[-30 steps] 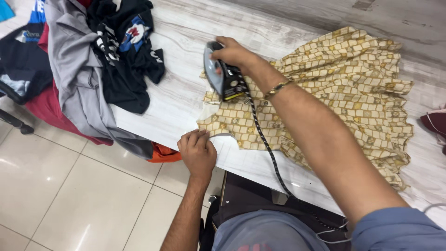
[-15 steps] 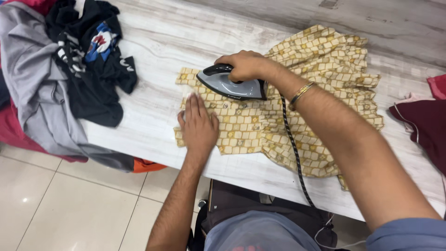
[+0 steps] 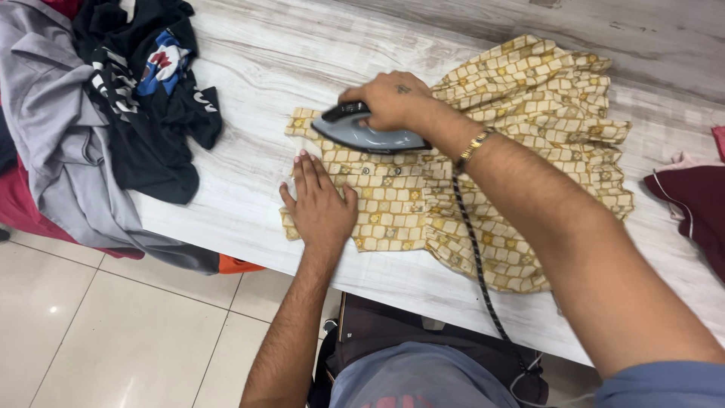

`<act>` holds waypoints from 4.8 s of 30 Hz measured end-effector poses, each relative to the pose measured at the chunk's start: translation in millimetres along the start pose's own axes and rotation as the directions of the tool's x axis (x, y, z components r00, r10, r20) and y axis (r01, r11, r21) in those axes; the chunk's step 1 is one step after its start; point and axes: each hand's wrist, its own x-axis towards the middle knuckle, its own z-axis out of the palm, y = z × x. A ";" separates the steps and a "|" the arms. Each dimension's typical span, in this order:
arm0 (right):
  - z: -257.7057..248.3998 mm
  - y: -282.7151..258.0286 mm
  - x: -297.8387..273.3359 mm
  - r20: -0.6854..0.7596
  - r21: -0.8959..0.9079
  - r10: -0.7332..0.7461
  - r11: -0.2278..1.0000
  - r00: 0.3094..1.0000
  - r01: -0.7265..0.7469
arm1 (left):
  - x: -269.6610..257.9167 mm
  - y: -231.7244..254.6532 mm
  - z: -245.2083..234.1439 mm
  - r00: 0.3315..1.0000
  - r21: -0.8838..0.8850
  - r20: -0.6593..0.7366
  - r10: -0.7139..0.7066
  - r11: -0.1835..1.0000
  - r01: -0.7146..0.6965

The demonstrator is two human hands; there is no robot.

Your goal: The person irons a patterned dress on a table, smoothing the fabric with an iron. They then switch to a black t-shirt, ironing both the back and front sides.

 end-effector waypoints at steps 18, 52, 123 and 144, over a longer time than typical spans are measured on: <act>10.2 0.5 -0.9 0.011 0.055 0.060 0.997 0.998 -0.061 | -1.0 3.3 -0.8 0.999 0.027 -0.051 -0.015 0.999 0.017; 33.2 62.8 -64.3 -0.027 0.183 0.073 0.981 0.997 -0.067 | 13.9 9.6 -5.0 0.996 0.025 0.081 0.037 0.999 -0.040; 69.3 -40.1 -194.4 0.069 0.763 0.310 0.596 0.948 -0.250 | 41.8 21.1 22.8 0.976 -0.077 0.014 0.218 0.973 -0.216; 99.2 155.7 -299.5 0.101 0.786 0.810 0.291 0.578 -0.546 | 53.7 22.8 28.5 0.963 -0.100 -0.029 0.268 0.958 -0.270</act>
